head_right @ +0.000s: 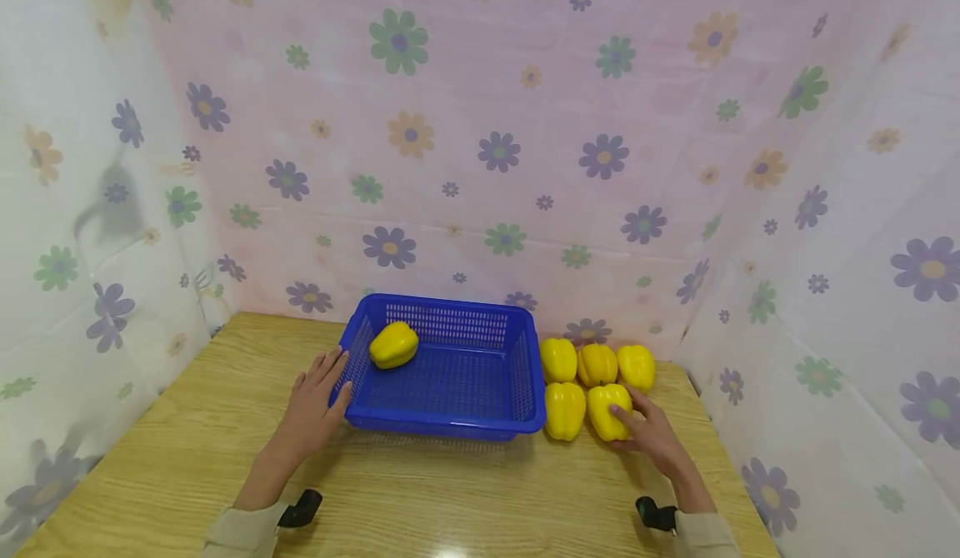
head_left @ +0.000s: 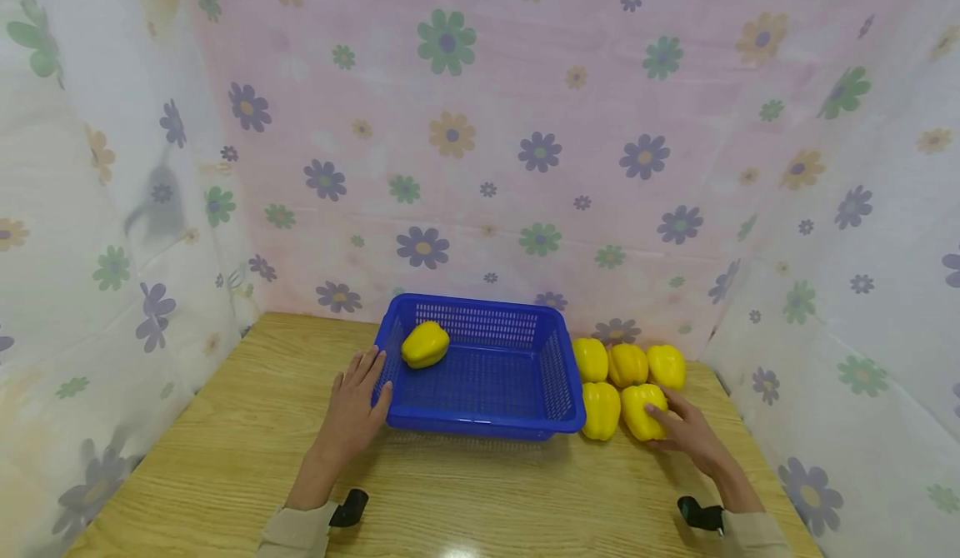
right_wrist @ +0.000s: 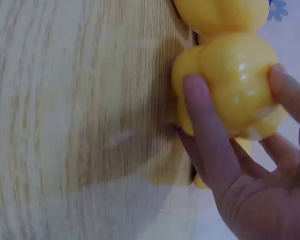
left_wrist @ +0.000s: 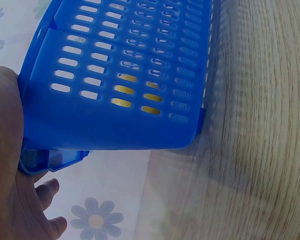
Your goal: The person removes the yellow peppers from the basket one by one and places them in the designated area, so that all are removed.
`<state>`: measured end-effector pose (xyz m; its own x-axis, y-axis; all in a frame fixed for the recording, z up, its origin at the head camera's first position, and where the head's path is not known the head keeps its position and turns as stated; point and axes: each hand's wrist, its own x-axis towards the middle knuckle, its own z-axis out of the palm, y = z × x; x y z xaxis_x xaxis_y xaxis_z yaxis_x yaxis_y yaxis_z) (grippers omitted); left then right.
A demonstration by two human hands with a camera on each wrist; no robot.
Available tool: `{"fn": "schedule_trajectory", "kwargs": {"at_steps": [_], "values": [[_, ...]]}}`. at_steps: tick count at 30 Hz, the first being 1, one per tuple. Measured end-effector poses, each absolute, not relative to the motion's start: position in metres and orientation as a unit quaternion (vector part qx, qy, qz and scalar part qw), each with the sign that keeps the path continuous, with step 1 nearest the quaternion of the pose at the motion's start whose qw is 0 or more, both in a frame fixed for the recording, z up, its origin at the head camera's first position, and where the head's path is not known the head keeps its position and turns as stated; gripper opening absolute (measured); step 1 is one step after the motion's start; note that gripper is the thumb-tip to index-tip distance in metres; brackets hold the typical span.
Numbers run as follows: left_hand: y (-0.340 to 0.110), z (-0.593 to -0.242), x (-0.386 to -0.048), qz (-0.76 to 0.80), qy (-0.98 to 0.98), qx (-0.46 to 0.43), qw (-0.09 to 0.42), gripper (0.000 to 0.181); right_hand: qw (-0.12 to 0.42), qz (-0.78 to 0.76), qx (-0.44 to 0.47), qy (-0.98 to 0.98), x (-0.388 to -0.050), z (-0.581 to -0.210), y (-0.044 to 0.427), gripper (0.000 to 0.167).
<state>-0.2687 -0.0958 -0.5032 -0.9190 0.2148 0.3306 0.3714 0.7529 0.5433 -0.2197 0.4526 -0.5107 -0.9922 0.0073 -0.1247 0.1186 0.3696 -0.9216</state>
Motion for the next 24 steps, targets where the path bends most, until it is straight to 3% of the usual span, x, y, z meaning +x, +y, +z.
{"fn": "schedule_trajectory", "kwargs": {"at_steps": [24], "values": [[-0.0954, -0.5031, -0.2688, -0.321, -0.926, -0.155, 0.128, 0.058, 0.077, -0.49, 0.071, 0.865, -0.2282, -0.5054, 0.4461, 0.073]]}}
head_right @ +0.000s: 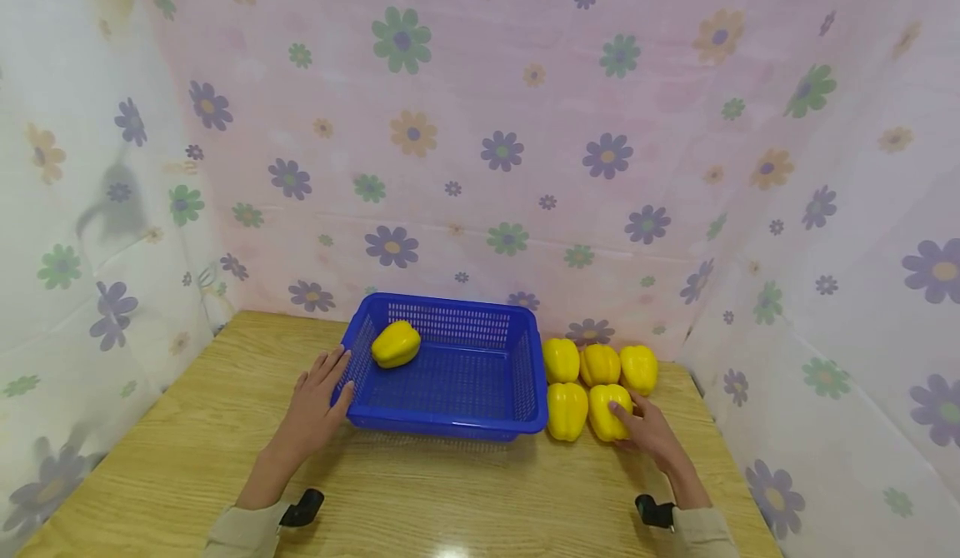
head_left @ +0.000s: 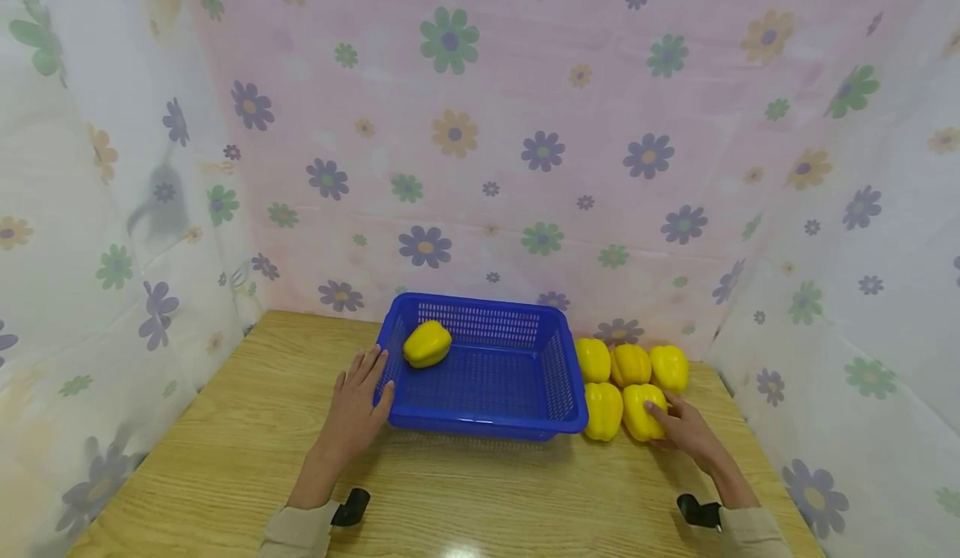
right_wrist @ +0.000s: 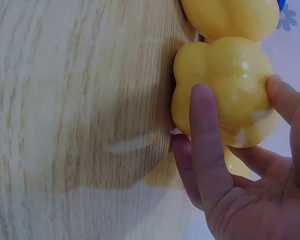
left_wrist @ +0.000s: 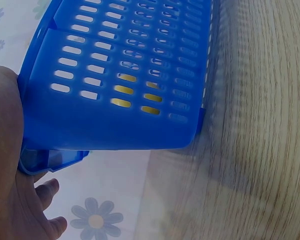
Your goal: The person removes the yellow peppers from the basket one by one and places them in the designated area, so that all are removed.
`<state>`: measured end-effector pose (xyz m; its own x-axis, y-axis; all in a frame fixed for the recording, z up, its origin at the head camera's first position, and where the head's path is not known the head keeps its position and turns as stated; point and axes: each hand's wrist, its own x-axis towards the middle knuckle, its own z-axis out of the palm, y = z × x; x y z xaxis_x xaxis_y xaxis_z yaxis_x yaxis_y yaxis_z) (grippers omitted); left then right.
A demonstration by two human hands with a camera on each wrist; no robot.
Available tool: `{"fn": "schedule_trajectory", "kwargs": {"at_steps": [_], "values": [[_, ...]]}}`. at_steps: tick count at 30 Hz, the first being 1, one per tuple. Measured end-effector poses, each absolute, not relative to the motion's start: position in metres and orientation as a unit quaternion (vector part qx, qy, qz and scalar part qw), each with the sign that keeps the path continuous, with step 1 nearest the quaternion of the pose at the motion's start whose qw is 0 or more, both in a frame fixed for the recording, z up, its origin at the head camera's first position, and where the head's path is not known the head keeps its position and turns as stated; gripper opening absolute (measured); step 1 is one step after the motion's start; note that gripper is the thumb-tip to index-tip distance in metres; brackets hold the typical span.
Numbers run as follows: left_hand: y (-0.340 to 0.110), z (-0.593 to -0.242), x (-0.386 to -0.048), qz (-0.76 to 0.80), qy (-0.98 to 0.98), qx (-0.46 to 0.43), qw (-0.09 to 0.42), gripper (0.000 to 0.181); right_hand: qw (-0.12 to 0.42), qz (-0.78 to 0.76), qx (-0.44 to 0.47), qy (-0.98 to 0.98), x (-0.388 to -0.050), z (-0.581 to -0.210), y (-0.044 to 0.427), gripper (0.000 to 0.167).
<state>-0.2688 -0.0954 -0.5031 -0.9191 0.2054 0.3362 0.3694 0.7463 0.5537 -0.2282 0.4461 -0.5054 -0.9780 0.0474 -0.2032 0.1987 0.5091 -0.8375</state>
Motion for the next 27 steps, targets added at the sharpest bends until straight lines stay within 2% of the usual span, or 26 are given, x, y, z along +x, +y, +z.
{"fn": "schedule_trajectory", "kwargs": {"at_steps": [13, 27], "values": [[-0.095, -0.503, -0.269, -0.324, -0.925, -0.155, 0.125, 0.058, 0.064, -0.441, 0.085, 0.891, -0.224, -0.5, 0.443, 0.08], [-0.095, -0.5, -0.267, -0.324, -0.925, -0.155, 0.122, 0.058, -0.003, -0.316, 0.059, 0.947, -0.211, -0.48, 0.433, 0.092]]}}
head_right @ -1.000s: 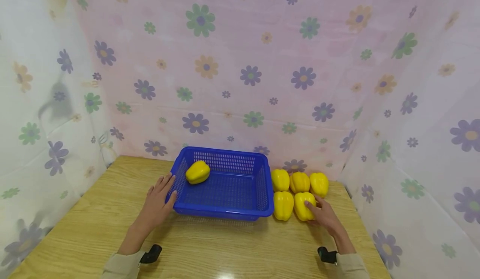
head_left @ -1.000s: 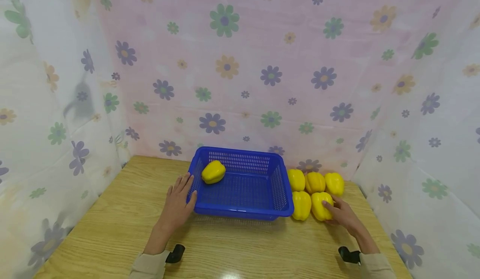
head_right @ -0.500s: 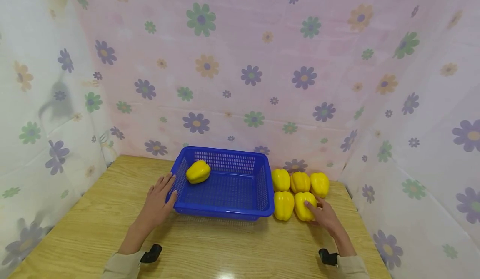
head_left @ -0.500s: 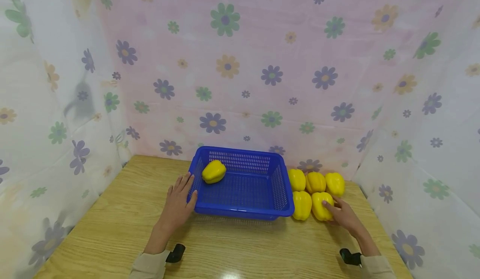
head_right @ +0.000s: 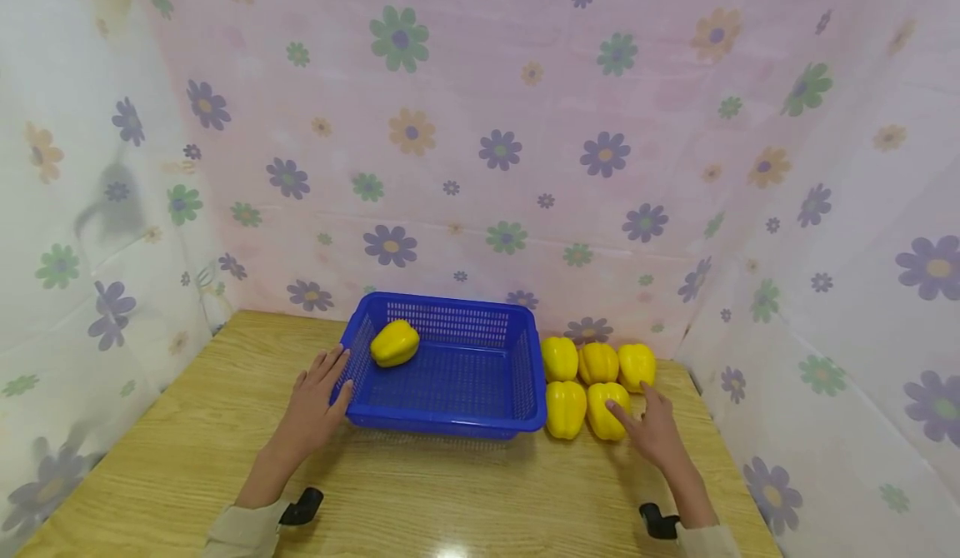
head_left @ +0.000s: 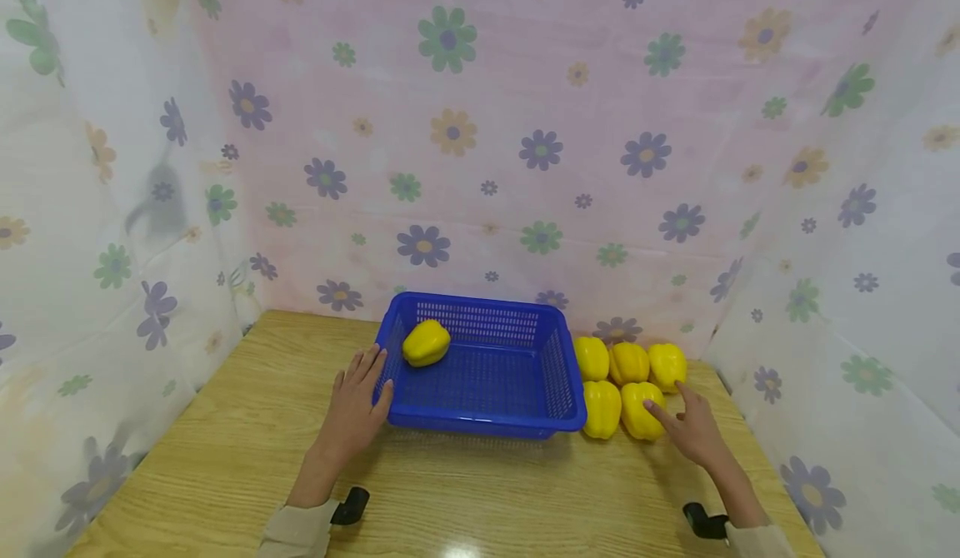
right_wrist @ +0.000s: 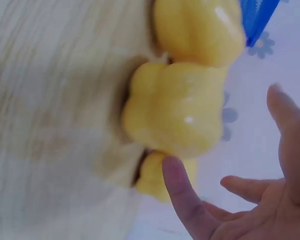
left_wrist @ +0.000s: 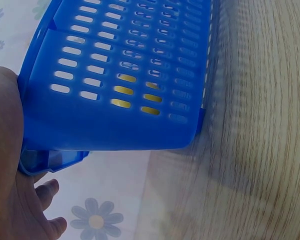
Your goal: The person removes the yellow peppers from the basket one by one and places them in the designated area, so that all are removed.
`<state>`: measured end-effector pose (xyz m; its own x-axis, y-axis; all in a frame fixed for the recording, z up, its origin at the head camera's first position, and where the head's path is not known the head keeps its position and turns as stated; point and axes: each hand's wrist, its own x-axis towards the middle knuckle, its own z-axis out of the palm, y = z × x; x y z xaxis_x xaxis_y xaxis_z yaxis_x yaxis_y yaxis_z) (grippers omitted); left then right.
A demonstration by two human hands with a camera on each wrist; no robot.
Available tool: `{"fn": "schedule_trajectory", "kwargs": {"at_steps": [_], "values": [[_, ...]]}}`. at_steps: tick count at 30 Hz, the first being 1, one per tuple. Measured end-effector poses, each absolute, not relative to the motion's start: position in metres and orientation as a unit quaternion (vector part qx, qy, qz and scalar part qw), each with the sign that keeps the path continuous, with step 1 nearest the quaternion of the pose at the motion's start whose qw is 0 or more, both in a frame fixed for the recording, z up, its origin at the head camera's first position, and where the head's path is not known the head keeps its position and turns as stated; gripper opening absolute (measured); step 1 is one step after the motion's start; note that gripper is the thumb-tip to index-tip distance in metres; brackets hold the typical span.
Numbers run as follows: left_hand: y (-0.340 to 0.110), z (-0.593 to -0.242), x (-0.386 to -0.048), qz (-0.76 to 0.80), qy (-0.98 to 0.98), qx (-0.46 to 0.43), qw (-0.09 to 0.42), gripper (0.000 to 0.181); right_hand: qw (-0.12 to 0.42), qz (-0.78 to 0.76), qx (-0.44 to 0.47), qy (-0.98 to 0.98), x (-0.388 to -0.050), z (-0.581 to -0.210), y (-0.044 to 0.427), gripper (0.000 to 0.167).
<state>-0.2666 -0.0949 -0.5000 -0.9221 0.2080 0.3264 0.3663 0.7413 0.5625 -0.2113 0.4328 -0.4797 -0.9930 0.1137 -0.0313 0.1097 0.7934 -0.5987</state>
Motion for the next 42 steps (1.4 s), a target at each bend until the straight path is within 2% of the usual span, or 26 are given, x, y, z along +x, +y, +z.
{"fn": "schedule_trajectory", "kwargs": {"at_steps": [5, 12, 23, 34, 42], "values": [[-0.095, -0.5, -0.267, -0.323, -0.926, -0.155, 0.118, 0.058, 0.046, 0.314, -0.051, -0.947, -0.204, -0.463, 0.414, 0.085], [-0.095, -0.501, -0.268, -0.32, -0.927, -0.155, 0.12, 0.058, 0.139, 0.313, 0.021, -0.939, -0.203, -0.44, 0.379, 0.064], [-0.095, -0.501, -0.267, -0.316, -0.928, -0.156, 0.121, 0.058, 0.145, 0.374, 0.068, -0.914, -0.217, -0.412, 0.329, 0.049], [-0.095, -0.501, -0.267, -0.314, -0.929, -0.155, 0.12, 0.057, 0.137, 0.412, 0.115, -0.893, -0.244, -0.419, 0.292, 0.044], [-0.095, -0.5, -0.267, -0.312, -0.929, -0.157, 0.122, 0.057, 0.139, 0.406, 0.155, -0.89, -0.268, -0.403, 0.27, 0.044]]}}
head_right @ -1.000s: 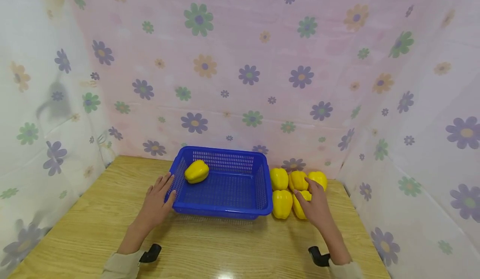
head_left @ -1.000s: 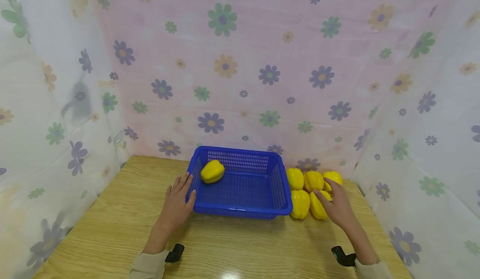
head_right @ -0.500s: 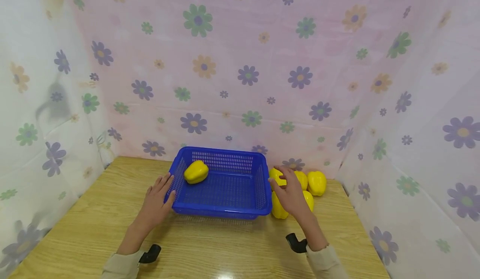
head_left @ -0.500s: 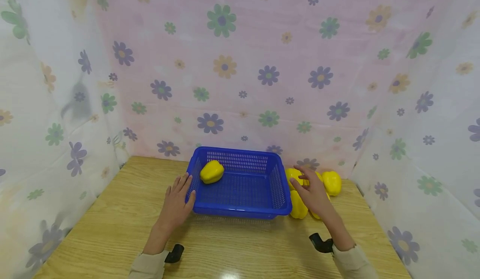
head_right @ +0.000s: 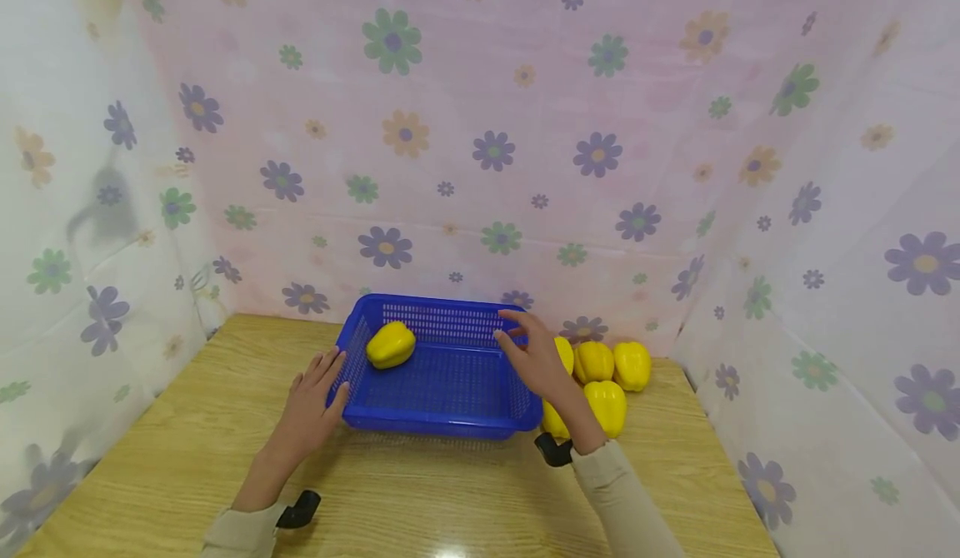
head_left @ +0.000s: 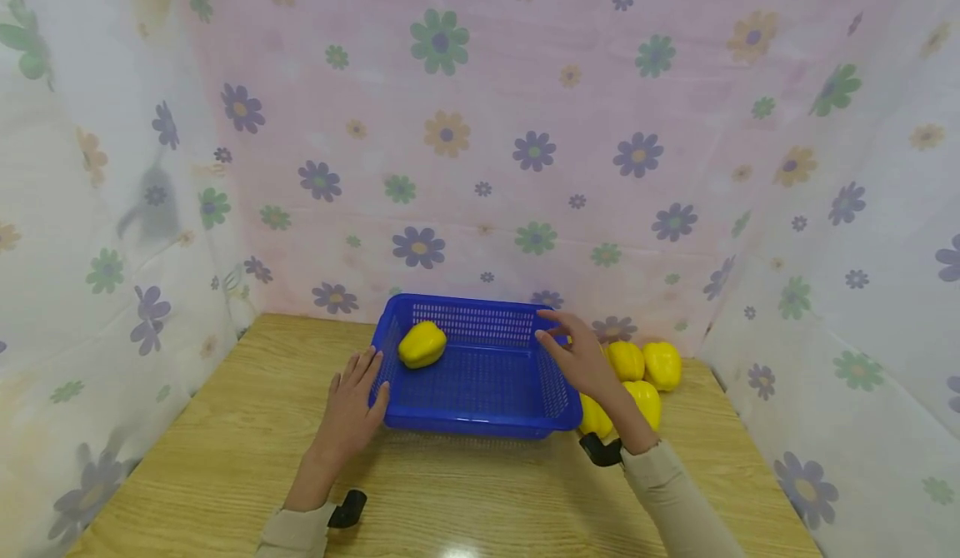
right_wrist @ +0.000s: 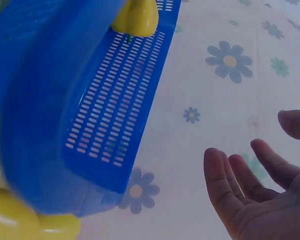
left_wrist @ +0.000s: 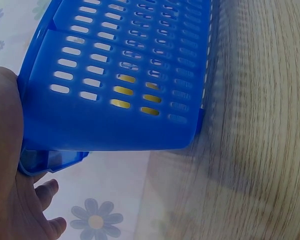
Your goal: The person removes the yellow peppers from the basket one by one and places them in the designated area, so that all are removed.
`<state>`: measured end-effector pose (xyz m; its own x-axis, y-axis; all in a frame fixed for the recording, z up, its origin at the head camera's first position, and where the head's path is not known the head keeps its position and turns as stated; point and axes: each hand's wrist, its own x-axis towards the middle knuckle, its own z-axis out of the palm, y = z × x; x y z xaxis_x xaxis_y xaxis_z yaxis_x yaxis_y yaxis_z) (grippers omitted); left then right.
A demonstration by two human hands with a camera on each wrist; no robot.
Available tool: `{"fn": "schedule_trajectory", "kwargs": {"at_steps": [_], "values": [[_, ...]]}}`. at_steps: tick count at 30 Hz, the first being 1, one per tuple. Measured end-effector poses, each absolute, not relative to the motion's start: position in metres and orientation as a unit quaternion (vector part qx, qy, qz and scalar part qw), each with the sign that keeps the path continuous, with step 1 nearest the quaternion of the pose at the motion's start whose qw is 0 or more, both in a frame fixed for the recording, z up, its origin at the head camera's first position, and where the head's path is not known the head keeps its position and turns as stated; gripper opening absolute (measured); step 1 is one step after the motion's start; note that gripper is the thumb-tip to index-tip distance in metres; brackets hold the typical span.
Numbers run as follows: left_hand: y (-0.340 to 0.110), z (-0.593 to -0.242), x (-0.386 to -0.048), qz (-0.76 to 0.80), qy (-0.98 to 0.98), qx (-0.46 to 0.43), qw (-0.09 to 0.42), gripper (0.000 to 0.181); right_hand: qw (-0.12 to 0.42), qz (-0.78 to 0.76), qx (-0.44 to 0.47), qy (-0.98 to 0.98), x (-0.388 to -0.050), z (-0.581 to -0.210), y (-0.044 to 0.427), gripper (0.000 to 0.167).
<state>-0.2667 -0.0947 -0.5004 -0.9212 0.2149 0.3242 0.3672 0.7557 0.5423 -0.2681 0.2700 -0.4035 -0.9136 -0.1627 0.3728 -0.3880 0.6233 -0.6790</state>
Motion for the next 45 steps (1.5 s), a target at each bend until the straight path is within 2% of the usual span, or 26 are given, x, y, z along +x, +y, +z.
{"fn": "schedule_trajectory", "kwargs": {"at_steps": [12, 35, 45], "values": [[-0.094, -0.502, -0.266, -0.313, -0.927, -0.161, 0.131, 0.057, 0.075, 0.424, 0.188, -0.883, -0.311, -0.409, 0.238, 0.041], [-0.095, -0.504, -0.27, -0.309, -0.928, -0.161, 0.133, 0.056, -0.001, 0.375, 0.18, -0.909, -0.356, -0.43, 0.189, 0.039], [-0.095, -0.502, -0.268, -0.306, -0.929, -0.161, 0.135, 0.056, -0.054, 0.355, 0.179, -0.916, -0.368, -0.444, 0.177, 0.042]]}}
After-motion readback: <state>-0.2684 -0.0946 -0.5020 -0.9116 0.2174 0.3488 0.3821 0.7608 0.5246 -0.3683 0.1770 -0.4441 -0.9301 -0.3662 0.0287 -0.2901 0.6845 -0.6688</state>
